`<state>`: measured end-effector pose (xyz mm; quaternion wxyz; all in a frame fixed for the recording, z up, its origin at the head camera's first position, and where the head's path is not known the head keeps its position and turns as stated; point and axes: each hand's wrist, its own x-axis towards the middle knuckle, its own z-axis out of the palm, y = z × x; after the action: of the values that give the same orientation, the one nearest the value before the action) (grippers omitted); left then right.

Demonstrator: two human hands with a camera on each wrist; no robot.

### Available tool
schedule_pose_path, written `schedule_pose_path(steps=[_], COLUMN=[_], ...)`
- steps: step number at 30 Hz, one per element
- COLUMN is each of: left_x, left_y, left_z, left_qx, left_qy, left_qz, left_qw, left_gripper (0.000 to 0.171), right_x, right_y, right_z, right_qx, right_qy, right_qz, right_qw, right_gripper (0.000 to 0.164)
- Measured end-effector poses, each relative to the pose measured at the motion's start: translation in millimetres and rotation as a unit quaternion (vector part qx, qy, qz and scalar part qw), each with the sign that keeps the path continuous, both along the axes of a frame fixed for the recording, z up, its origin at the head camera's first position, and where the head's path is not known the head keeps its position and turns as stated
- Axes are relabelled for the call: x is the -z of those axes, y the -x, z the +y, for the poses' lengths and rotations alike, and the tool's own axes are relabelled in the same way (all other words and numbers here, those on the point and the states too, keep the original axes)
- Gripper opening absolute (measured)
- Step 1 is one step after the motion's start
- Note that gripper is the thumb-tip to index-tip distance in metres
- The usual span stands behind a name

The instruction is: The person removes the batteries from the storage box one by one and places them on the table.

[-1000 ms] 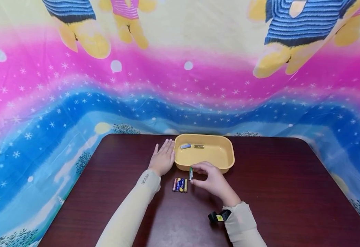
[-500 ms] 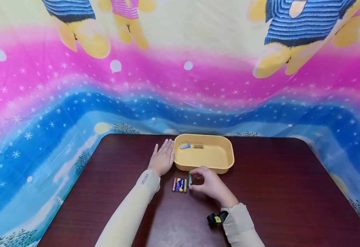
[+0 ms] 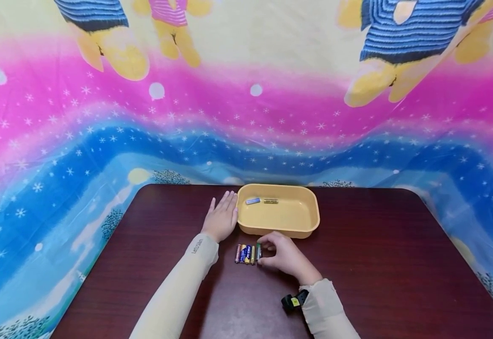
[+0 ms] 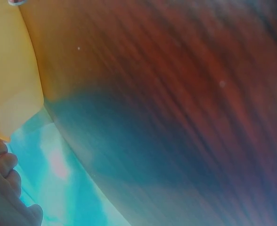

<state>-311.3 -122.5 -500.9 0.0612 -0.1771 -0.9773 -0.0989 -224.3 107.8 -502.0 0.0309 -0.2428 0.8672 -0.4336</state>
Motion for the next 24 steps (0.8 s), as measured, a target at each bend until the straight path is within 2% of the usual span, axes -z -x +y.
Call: schedule_pose_path(steps=[13, 24], left_x=[0.4, -1.6], left_y=[-0.2, -1.7], left_z=[-0.1, 1.3], left_qx=[0.001, -0.005], left_qy=[-0.004, -0.009], left_qz=[0.003, -0.008], left_qw=[1.0, 0.9999], left_gripper=[0.055, 0.055], right_x=[10.4, 18.7], right_y=[2.8, 3.8], right_z=[0.8, -0.3], right_qx=[0.008, 0.013], right_qy=[-0.021, -0.033], right_qz=[-0.01, 0.005], right_qw=[1.0, 0.999], right_gripper=[0.042, 0.041])
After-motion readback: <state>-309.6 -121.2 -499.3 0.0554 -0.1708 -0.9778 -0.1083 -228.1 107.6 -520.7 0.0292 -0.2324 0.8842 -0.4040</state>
